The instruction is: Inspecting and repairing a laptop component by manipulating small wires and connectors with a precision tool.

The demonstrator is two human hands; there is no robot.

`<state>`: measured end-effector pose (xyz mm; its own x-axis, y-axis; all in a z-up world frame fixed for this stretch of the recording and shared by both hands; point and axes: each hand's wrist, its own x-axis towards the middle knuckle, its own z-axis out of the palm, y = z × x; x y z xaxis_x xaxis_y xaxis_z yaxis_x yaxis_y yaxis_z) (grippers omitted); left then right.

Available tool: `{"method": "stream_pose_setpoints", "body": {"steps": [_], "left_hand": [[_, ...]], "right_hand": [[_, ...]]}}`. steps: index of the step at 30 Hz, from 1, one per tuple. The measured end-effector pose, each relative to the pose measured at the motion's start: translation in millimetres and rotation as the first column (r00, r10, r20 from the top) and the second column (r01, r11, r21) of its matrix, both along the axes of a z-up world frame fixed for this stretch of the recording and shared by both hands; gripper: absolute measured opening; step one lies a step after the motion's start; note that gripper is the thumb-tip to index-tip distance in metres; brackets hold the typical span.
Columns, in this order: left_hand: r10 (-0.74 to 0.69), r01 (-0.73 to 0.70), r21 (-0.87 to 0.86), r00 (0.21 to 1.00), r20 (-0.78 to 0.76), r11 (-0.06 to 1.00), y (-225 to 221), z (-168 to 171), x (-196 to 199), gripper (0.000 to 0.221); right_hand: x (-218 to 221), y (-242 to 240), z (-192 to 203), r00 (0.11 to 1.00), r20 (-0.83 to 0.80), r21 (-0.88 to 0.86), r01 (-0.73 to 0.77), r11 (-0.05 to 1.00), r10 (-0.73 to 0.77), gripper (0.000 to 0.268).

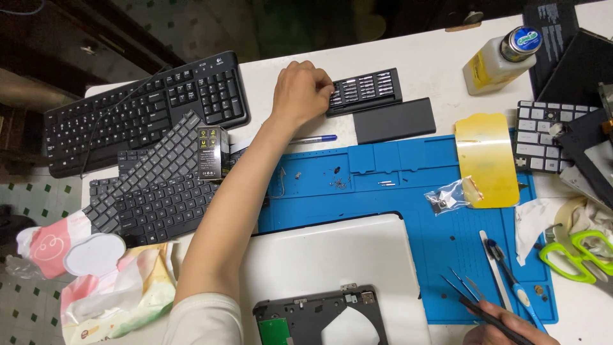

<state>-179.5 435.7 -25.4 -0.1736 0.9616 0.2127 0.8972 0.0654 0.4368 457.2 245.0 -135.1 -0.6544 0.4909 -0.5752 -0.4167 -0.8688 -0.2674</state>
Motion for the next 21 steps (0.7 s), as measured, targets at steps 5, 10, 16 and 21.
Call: {"method": "stream_pose_setpoints", "body": {"steps": [5,10,16,21], "left_hand": [[0.076,-0.064,-0.131,0.993,0.089,0.989,9,7,4,0.003],[0.1,-0.089,-0.163,0.993,0.059,0.983,10,6,8,0.002],[0.193,-0.176,-0.282,0.981,0.032,0.943,12,2,19,0.003],[0.257,-0.195,-0.401,0.96,0.107,0.895,16,20,14,0.006]], "right_hand": [[6,1,-5,0.999,0.026,-0.025,-0.046,0.999,0.047,0.049],[-10,-1,10,0.998,-0.059,-0.032,-0.022,0.999,0.02,0.048],[-11,1,6,0.995,-0.099,-0.05,-0.032,0.998,0.027,0.048],[-22,1,17,0.996,-0.086,-0.101,-0.047,0.994,0.038,0.044]]}}
